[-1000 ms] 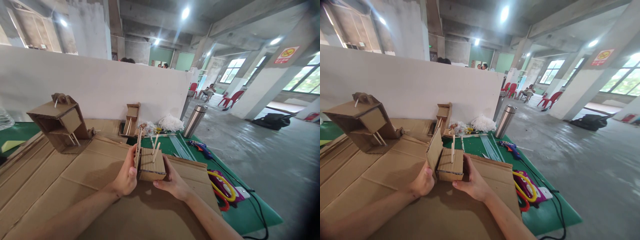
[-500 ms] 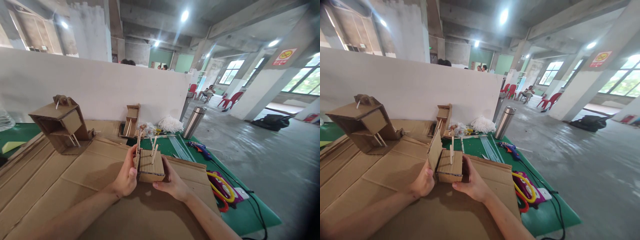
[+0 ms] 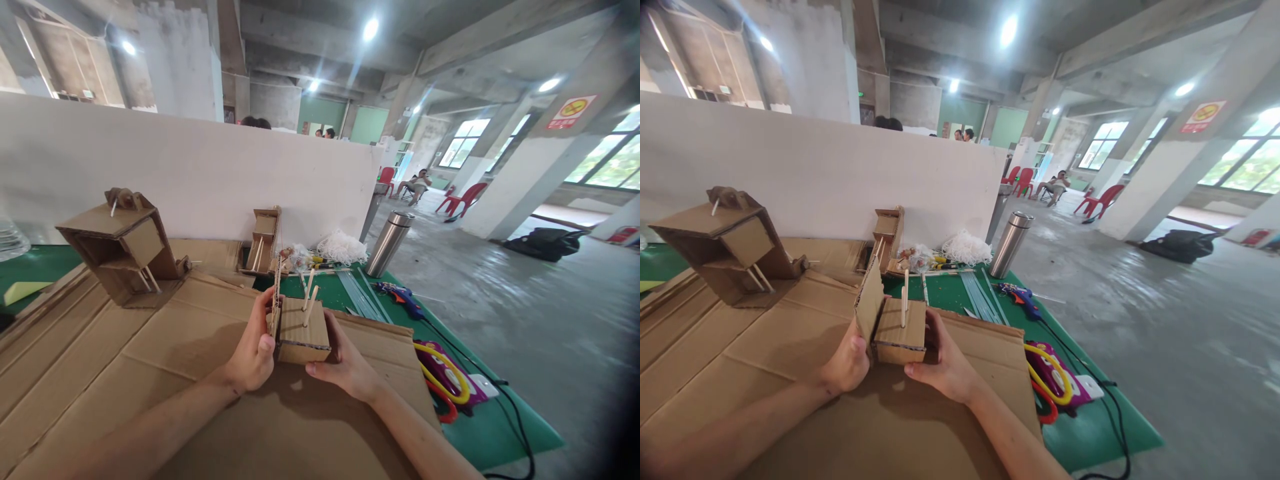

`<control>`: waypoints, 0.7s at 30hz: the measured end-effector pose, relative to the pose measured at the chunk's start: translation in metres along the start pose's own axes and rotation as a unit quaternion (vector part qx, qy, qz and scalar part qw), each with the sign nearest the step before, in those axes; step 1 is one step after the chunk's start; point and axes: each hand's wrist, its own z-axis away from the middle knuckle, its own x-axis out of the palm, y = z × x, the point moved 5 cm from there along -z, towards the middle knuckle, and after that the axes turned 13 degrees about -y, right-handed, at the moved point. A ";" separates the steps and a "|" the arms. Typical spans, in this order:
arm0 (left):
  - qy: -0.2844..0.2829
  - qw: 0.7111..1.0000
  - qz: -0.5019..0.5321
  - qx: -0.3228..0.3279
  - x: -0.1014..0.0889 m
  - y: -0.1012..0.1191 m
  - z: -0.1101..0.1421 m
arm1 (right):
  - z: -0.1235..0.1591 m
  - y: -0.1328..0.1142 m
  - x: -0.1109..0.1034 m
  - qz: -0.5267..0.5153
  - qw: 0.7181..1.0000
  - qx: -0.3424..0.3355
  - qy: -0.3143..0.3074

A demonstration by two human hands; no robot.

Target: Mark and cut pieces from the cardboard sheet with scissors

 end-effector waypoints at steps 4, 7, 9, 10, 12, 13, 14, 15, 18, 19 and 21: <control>0.003 1.000 0.007 -0.003 0.000 0.000 0.000 | 0.001 0.002 0.000 -0.020 1.000 0.000 0.002; 0.009 1.000 0.015 -0.005 -0.001 -0.001 0.000 | 0.000 0.001 0.001 -0.023 1.000 -0.006 0.000; 0.010 1.000 0.013 -0.006 -0.001 -0.001 0.001 | 0.000 0.002 0.000 -0.012 1.000 -0.005 0.004; 0.009 1.000 0.011 -0.004 -0.001 -0.002 0.001 | 0.000 0.002 0.000 -0.006 1.000 -0.004 0.006; 0.008 1.000 0.006 -0.001 -0.001 -0.002 0.001 | 0.000 0.003 -0.001 0.000 1.000 -0.001 0.009; 0.005 1.000 0.004 -0.002 0.000 -0.002 0.001 | 0.000 0.003 -0.001 0.002 1.000 -0.001 0.010; 0.004 1.000 0.003 -0.003 0.000 -0.002 0.002 | 0.001 0.003 -0.001 0.003 1.000 -0.001 0.010; 0.002 1.000 0.002 -0.006 0.000 -0.003 0.002 | 0.001 0.003 0.000 0.005 1.000 -0.002 0.010; 0.002 1.000 0.002 -0.009 0.001 -0.003 0.002 | 0.001 0.003 0.000 0.015 1.000 0.003 0.010; 0.004 1.000 0.000 -0.007 0.001 -0.004 0.003 | 0.001 0.003 0.000 0.018 1.000 0.006 0.010; 0.005 1.000 -0.009 -0.003 0.001 -0.004 0.003 | 0.001 0.002 0.000 0.023 1.000 0.010 0.010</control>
